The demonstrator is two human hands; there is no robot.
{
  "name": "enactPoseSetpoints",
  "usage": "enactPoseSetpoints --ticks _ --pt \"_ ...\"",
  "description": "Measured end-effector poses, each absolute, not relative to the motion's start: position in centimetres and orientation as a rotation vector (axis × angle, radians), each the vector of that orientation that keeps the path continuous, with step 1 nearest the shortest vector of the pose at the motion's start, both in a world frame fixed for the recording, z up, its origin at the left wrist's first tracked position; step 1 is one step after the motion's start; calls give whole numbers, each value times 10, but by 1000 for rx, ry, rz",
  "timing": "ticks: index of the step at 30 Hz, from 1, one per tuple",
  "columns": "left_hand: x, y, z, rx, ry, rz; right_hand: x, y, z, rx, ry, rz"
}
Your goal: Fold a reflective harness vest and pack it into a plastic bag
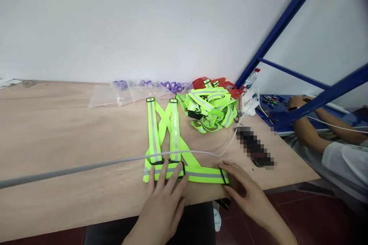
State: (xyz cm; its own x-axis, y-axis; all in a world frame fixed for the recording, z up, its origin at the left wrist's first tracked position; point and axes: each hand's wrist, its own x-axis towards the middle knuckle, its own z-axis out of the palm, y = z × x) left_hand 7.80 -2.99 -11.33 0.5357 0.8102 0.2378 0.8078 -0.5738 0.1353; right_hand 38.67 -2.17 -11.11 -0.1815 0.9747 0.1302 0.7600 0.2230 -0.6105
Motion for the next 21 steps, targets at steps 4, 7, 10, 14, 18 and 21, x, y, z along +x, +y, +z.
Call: enactPoseSetpoints --ticks 4,7,10,14,18,21 --pt "78 -31 -114 2755 1441 414 387 -18 -103 -1600 -1862 741" --pt "78 -30 -114 2768 1444 417 388 -19 -107 -1567 -1681 819" --pt "79 -29 -115 2765 1454 433 387 -20 -118 -1471 -1476 890" --pt "79 -29 -115 2751 1455 445 380 -18 -125 -1325 -1336 910" --pt "80 -29 -114 2750 1464 447 378 -16 -114 -1385 -1475 849" --pt "79 -29 -114 2751 1461 440 381 -16 -99 -1506 -1754 769"
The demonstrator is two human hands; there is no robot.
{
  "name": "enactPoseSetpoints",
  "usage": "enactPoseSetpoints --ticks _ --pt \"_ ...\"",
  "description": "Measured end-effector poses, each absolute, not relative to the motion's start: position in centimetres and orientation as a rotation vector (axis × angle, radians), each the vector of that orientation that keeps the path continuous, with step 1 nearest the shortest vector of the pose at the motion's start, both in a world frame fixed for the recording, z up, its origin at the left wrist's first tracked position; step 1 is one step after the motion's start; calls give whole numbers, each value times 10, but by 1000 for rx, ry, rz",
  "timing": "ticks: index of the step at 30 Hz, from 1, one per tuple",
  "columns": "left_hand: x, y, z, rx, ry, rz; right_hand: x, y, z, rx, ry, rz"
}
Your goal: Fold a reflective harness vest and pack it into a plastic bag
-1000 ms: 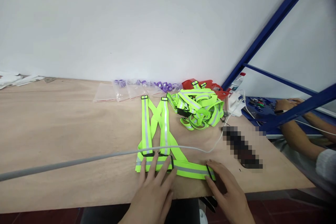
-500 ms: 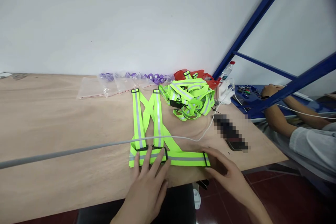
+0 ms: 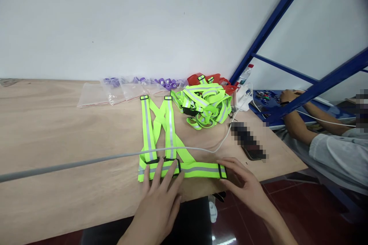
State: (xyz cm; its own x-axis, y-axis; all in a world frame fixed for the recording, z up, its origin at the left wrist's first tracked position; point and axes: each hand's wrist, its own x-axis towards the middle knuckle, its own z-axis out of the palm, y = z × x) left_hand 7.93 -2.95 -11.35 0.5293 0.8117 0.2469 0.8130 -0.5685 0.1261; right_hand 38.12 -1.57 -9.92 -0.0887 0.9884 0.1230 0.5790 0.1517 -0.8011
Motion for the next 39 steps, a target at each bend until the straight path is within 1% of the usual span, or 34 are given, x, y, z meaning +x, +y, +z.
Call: enactPoseSetpoints --ticks 5,10,13,17,20,24,26,32,39 --pt "78 -30 -114 -2749 -1439 -452 385 -14 -77 -1579 -2029 767" --pt "78 -29 -115 -2740 -1439 -478 384 -9 -63 -1557 -2039 831" --pt "79 -29 -115 -2738 -1436 -479 384 -9 -70 -1479 -1847 835" --pt "79 -28 -115 -2729 -1429 -464 374 -12 -103 -1323 -1402 864" --pt "79 -29 -116 -2724 -1429 -460 348 -16 -124 -1248 -1088 869" --pt "79 -29 -115 -2729 -1439 -466 309 -22 -128 -1263 -817 959" --pt "80 -29 -115 -2735 -1447 -458 299 -28 -124 -1329 -792 908" --pt "80 -29 -116 -2739 -1440 -491 301 -42 -122 -1597 -917 503" --pt "79 -29 -120 -2721 -1432 -568 302 -39 -129 -1677 -1049 313"
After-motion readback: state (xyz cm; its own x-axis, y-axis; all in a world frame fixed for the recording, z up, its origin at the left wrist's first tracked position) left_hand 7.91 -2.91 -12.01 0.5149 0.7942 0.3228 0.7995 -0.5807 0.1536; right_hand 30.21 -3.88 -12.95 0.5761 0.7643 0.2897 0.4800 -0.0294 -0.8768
